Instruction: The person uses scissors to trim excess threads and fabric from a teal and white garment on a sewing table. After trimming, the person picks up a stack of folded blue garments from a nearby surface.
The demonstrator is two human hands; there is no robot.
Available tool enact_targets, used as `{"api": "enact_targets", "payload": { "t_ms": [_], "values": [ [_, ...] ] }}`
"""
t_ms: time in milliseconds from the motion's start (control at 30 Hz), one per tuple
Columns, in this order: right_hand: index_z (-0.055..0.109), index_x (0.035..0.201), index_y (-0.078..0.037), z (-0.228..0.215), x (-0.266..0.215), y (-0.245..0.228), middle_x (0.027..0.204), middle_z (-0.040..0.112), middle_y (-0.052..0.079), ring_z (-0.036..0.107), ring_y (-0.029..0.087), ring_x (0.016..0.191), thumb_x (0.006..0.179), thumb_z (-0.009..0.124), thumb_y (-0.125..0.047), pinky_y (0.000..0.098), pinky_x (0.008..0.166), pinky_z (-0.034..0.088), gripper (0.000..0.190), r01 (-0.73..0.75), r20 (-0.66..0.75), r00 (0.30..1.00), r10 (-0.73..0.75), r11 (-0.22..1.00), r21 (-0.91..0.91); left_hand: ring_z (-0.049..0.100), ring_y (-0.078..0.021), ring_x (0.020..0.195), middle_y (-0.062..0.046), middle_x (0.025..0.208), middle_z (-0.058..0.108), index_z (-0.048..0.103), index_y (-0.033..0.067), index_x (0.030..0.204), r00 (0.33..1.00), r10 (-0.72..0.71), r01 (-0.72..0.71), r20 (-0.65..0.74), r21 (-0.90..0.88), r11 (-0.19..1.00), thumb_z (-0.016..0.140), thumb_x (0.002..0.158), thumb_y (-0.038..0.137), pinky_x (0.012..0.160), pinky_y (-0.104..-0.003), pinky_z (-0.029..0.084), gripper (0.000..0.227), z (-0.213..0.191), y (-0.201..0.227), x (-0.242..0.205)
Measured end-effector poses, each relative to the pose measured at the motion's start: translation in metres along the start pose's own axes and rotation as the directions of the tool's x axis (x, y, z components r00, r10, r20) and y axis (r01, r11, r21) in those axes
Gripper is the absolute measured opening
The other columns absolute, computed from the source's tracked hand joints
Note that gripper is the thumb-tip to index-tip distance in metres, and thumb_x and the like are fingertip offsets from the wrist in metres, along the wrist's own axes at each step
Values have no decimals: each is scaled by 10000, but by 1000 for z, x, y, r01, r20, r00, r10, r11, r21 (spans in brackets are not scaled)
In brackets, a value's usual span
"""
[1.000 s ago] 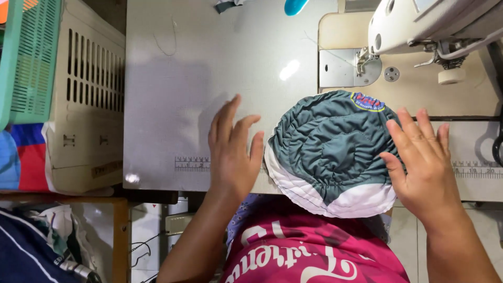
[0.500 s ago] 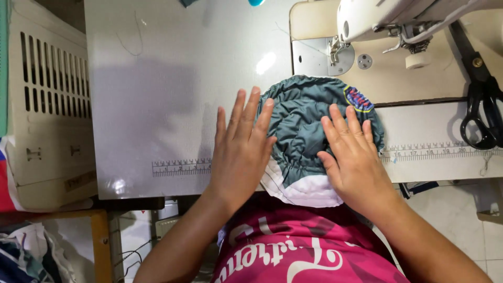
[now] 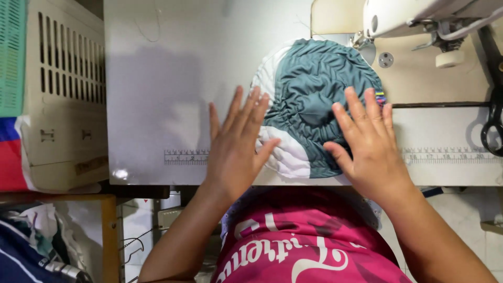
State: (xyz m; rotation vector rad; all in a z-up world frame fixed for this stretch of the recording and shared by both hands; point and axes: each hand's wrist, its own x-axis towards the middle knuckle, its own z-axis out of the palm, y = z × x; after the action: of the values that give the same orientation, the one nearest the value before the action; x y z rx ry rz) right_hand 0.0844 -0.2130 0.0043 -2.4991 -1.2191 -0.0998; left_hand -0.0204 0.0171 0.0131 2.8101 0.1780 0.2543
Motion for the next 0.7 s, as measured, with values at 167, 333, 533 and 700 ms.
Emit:
{"api": "enact_targets", "payload": {
  "t_ms": [167,333,533,700],
  "values": [
    [311,1467,-100,6,8,0,1560,233,112,172,362,1437,866,472,-491,589,1125,128,735,33,166,986,-19,996,-83,1,-268,1454,-87,1577,148,-34,96,1486,976,-62,72,206,-38,997,724,698,712,1086,-621,-5,1255,8,-12,3],
    [272,1480,-106,4,4,-2,1565,209,122,155,382,1443,860,515,-463,608,1125,112,755,23,127,992,-21,1000,-12,8,-256,1464,-113,1583,109,-75,92,1484,986,-48,55,162,-42,998,713,717,712,1102,-615,-12,1263,4,-12,1],
    [226,1491,-90,8,0,0,1573,159,138,129,368,1446,815,501,-548,596,1121,98,862,16,166,986,-7,999,-51,60,-262,1456,-77,1573,169,-48,57,1480,983,-23,22,181,6,1000,709,704,718,1095,-617,19,1271,10,-16,-1],
    [118,1516,-139,0,-18,1,1584,113,131,87,386,1463,728,579,-604,655,1116,59,1024,92,84,992,-93,996,15,-33,-286,1467,-83,1594,-21,-144,78,1478,981,76,-79,176,12,997,734,695,742,1134,-571,-17,1351,-2,-16,-7]
  ]
}}
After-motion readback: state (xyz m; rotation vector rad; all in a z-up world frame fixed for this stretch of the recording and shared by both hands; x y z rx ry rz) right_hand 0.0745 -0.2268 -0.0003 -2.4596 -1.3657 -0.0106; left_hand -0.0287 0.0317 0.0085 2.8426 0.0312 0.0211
